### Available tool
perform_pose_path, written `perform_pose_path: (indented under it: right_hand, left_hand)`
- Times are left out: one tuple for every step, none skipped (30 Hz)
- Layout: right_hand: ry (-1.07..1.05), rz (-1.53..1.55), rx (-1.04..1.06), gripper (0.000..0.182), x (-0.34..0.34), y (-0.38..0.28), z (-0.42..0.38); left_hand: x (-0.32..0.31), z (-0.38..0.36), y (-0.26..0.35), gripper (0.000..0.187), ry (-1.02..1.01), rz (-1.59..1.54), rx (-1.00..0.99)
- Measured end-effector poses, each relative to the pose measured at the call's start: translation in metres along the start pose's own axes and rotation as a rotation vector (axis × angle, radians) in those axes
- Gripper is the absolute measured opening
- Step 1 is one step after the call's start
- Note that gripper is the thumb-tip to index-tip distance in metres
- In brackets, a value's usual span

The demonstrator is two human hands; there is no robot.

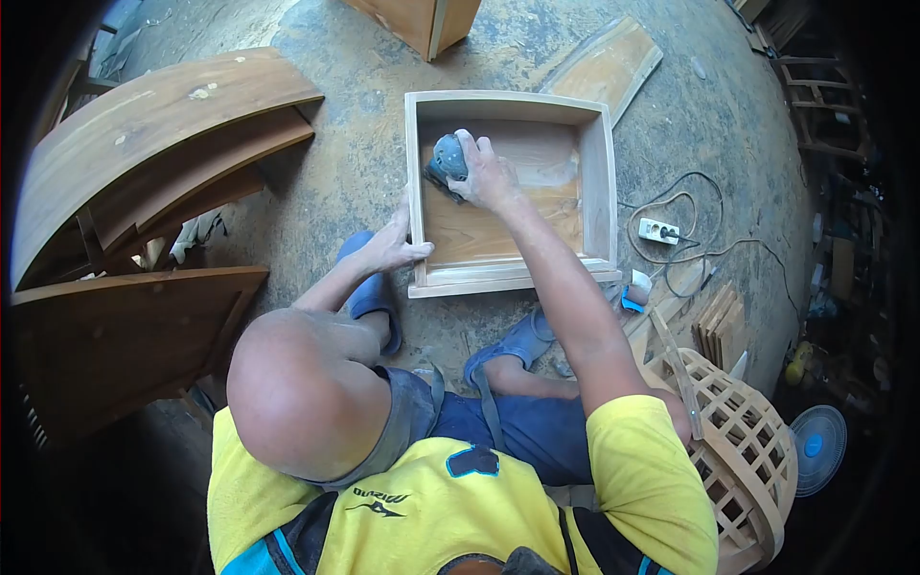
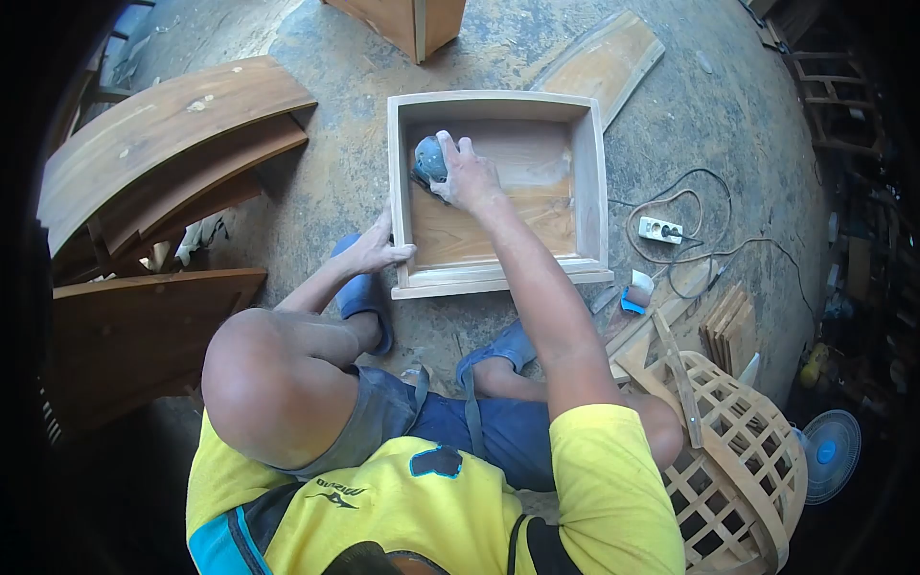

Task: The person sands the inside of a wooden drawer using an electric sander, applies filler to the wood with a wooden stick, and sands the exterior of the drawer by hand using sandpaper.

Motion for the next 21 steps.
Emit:
perform_pose_path:
  right_hand:
    - [-0.019,-0.004,0.031,0.087,0.005,0.004,0.006]
    - [-0.116,-0.057,0.076,0.089,0.012,0.012,0.011]
    - [-0.212,-0.112,0.118,0.091,0.018,0.017,0.016]
    - [-0.228,-0.119,0.140,0.091,0.021,0.019,0.021]
    - [-0.258,-0.153,0.137,0.092,0.026,0.021,0.027]
    - [-0.284,-0.186,0.131,0.093,0.030,0.018,0.034]
    - [-0.288,-0.189,0.143,0.093,0.030,0.012,0.041]
    - [-0.305,-0.194,0.153,0.094,0.028,0.005,0.047]
    - [-0.317,-0.196,0.162,0.095,0.027,-0.003,0.054]
    - [-0.309,-0.192,0.163,0.095,0.027,-0.010,0.060]
    - [-0.306,-0.196,0.185,0.091,0.028,-0.015,0.064]
    - [-0.307,-0.203,0.205,0.088,0.028,-0.017,0.067]
    - [-0.310,-0.202,0.201,0.088,0.028,-0.018,0.070]
    - [-0.312,-0.243,0.205,0.086,0.028,-0.018,0.074]
    - [-0.314,-0.283,0.208,0.083,0.028,-0.016,0.076]
    - [-0.313,-0.298,0.204,0.081,0.029,-0.015,0.079]
    - [-0.309,-0.293,0.192,0.081,0.027,-0.015,0.080]
    - [-0.294,-0.300,0.214,0.081,0.026,-0.015,0.079]
    - [-0.276,-0.311,0.233,0.081,0.027,-0.014,0.078]
    - [-0.285,-0.312,0.223,0.081,0.027,-0.013,0.077]
    - [-0.274,-0.308,0.210,0.081,0.032,-0.011,0.074]
  left_hand:
    - [0.002,-0.001,0.002,0.125,0.030,-0.011,0.018]
    - [0.002,-0.002,0.004,0.125,0.010,-0.024,0.041]
    - [0.001,-0.002,0.004,0.125,-0.014,-0.040,0.062]
    - [-0.001,0.000,0.001,0.128,-0.035,0.027,0.082]
    - [-0.001,0.000,-0.001,0.128,-0.016,0.018,0.089]
    - [-0.002,0.000,-0.002,0.129,-0.023,0.031,0.097]
    - [-0.003,0.000,-0.003,0.131,-0.036,0.047,0.106]
    - [-0.004,0.000,-0.003,0.132,-0.023,0.064,0.107]
    - [-0.003,0.002,-0.004,0.132,-0.017,0.071,0.107]
    - [-0.003,0.002,-0.005,0.132,-0.015,0.055,0.091]
    - [-0.004,0.001,-0.006,0.132,-0.016,0.036,0.075]
    - [-0.004,0.000,-0.005,0.131,-0.009,0.026,0.077]
    - [-0.003,-0.001,-0.004,0.131,-0.013,0.024,0.077]
    - [-0.002,-0.002,-0.003,0.131,-0.020,0.020,0.093]
    - [-0.002,-0.003,-0.002,0.130,-0.030,0.017,0.107]
    - [0.000,-0.002,-0.001,0.130,-0.035,0.019,0.103]
    - [0.002,-0.003,0.002,0.130,-0.042,0.013,0.121]
    - [0.002,-0.003,0.002,0.130,-0.054,0.010,0.137]
    - [0.002,-0.003,0.004,0.130,-0.072,0.019,0.126]
    - [0.002,-0.003,0.006,0.130,-0.049,0.030,0.110]
    - [0.002,-0.002,0.006,0.130,-0.025,0.041,0.094]
Point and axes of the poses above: each hand's wrist, its own z-axis towards the middle knuckle, its own x-axis out of the back of the hand, y = z × x, the point moved 2 cm from there along z, towards the middle knuckle, and after that the axes turned 4 degrees about z, right-handed, at the moved point
